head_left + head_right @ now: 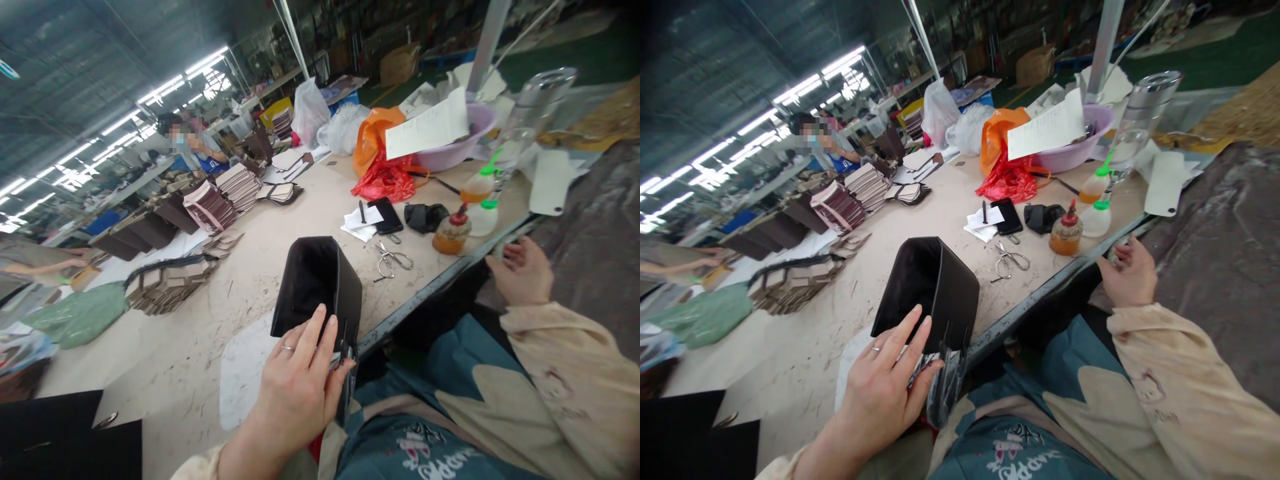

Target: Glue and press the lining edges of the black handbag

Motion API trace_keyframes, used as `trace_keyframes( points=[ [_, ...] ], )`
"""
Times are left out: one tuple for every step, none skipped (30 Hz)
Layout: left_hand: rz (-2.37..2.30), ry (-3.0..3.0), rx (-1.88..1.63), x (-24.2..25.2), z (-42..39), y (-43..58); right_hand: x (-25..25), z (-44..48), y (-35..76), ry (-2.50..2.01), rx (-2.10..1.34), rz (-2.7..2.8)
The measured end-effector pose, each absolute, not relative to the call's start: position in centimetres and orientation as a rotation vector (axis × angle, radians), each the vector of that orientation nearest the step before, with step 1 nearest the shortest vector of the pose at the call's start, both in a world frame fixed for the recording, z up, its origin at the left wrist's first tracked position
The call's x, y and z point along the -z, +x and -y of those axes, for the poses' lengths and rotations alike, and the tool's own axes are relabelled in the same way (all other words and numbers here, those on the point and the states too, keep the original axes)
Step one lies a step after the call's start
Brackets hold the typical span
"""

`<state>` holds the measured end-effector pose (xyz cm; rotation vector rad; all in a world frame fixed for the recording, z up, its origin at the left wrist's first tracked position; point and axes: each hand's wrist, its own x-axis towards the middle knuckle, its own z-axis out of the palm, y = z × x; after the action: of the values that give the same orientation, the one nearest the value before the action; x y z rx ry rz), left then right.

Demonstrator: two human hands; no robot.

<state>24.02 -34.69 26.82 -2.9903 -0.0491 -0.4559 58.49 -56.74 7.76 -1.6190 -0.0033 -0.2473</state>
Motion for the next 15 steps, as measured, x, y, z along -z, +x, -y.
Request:
trace_keyframes(
  points=[
    [0.045, -2.987, 0.445, -26.7, 34.7, 24.0, -8.1, 56.7, 56.9, -1.613, 0.278, 0.047],
    [0.038, -2.983, 0.438, -26.7, 34.7, 24.0, -8.5, 56.6, 55.3, -1.608, 0.288, 0.103],
    [0.028, -2.978, 0.434, -26.6, 34.7, 23.9, -9.1, 56.2, 53.6, -1.606, 0.278, 0.177],
    [0.017, -2.969, 0.436, -26.5, 34.7, 23.9, -9.9, 55.6, 52.0, -1.606, 0.242, 0.268],
    [0.009, -2.959, 0.439, -26.5, 34.7, 23.9, -10.8, 54.8, 50.5, -1.608, 0.183, 0.37],
    [0.001, -2.948, 0.441, -26.5, 34.7, 23.8, -11.8, 53.8, 49.1, -1.611, 0.107, 0.479],
    [-0.002, -2.938, 0.437, -26.6, 34.7, 23.8, -13.0, 52.6, 47.9, -1.608, 0.059, 0.573],
    [-0.006, -2.929, 0.431, -26.6, 34.8, 23.7, -14.3, 51.3, 46.9, -1.602, 0.023, 0.686],
    [-0.006, -2.921, 0.418, -26.7, 34.8, 23.7, -15.5, 50.0, 46.2, -1.582, 0.027, 0.898],
    [-0.006, -2.911, 0.407, -26.8, 34.8, 23.6, -16.8, 48.6, 45.7, -1.531, 0.075, 1.063],
    [-0.005, -2.901, 0.398, -26.9, 34.8, 23.5, -17.9, 47.3, 45.4, -1.476, 0.13, 1.195],
    [-0.004, -2.89, 0.391, -26.9, 34.9, 23.4, -19.0, 46.0, 45.3, -1.426, 0.175, 1.298],
    [-0.005, -2.879, 0.384, -27.0, 34.9, 23.3, -19.8, 44.7, 45.3, -1.378, 0.214, 1.378],
    [-0.008, -2.868, 0.377, -27.1, 34.9, 23.2, -20.4, 43.6, 45.3, -1.326, 0.241, 1.453],
    [-0.011, -2.861, 0.369, -27.1, 34.9, 23.1, -20.8, 42.5, 45.4, -1.273, 0.261, 1.524]
  ],
)
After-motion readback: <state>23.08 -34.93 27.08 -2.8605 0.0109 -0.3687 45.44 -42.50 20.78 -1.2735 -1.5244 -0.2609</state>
